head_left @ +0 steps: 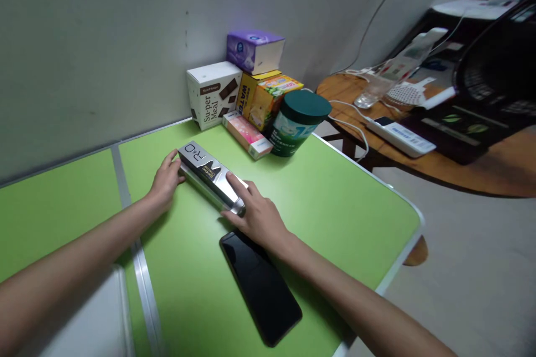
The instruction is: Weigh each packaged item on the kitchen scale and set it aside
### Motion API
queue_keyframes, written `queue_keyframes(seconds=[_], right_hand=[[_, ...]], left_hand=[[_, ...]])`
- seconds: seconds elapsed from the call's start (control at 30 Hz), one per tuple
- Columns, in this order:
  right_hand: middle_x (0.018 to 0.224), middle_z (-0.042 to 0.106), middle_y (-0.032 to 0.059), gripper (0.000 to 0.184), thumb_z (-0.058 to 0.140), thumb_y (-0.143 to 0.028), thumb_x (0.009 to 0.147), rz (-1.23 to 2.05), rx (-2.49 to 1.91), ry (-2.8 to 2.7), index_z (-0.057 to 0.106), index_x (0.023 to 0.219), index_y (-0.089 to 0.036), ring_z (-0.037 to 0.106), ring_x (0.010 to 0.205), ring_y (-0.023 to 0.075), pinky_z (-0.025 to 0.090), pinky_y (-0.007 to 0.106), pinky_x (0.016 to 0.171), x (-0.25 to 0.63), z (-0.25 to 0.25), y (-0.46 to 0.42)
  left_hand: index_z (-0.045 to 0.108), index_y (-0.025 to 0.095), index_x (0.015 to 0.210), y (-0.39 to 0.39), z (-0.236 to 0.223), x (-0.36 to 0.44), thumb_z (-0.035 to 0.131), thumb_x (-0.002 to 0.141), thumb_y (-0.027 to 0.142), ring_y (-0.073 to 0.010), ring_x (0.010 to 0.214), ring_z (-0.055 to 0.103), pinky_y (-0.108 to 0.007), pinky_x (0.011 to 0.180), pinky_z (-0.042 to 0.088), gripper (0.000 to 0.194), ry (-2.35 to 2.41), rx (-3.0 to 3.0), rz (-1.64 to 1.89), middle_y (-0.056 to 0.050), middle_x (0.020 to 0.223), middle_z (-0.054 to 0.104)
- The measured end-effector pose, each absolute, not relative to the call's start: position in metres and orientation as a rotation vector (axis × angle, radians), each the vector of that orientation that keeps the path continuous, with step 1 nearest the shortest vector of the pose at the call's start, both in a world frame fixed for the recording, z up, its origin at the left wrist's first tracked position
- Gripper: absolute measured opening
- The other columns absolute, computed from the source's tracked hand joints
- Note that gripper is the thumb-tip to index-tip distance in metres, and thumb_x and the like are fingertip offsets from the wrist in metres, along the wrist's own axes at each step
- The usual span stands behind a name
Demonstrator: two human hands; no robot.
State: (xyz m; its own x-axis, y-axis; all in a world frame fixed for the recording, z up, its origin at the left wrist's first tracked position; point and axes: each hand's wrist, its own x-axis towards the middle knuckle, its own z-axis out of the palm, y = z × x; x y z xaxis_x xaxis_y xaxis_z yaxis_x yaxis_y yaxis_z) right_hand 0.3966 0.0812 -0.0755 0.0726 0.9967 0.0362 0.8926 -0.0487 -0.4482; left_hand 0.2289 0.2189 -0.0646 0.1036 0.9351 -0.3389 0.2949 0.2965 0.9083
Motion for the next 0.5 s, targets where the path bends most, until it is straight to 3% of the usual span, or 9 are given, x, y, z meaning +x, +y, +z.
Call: queue_keyframes(seconds=[0.13,0.27,0.4,0.5], right_hand=[[0.119,0.061,0.012,0.072,0.06,-0.032,0.084,0.451,-1.966,-1.773,0.033,0.151,-0.029,0.065,0.079,0.0224,0.054,0.04,0.075,0.401,-0.075,0.081],[0.109,0.065,0.0102,0.065,0.061,-0.031,0.083,0.256,-1.882,-1.625,0.043,0.146,-0.026,0.064,0.08,0.0223,0.055,0.039,0.076,0.424,-0.064,0.085],[0.107,0.066,0.0125,0.066,0.062,-0.035,0.081,-0.021,-1.956,-1.444,0.045,0.143,-0.02,0.065,0.087,0.0266,0.054,0.041,0.079,0.454,-0.047,0.11],[0.107,0.065,0.0153,0.069,0.062,-0.037,0.081,-0.126,-2.068,-1.377,0.044,0.144,-0.017,0.064,0.094,0.0313,0.054,0.043,0.08,0.466,-0.044,0.138]], left_hand=[[0.045,0.02,0.14,0.218,-0.063,0.236,0.039,0.095,0.024,-0.0237,0.128,0.053,-0.042,0.106,0.047,0.045,1.385,1.185,0.788,-0.008,0.139,0.057],[0.05,0.016,0.136,0.226,-0.04,0.265,0.04,0.096,0.023,-0.0239,0.131,0.049,-0.041,0.109,0.044,0.042,1.192,1.249,0.856,-0.009,0.145,0.052],[0.027,0.016,0.151,0.231,-0.02,0.313,0.035,0.099,0.024,-0.0226,0.146,0.027,-0.039,0.114,0.037,0.053,0.972,1.226,0.896,-0.006,0.162,0.023],[0.021,0.017,0.153,0.224,-0.03,0.349,0.03,0.1,0.029,-0.0228,0.15,0.018,-0.042,0.116,0.033,0.055,0.875,1.184,0.748,-0.004,0.163,0.017]])
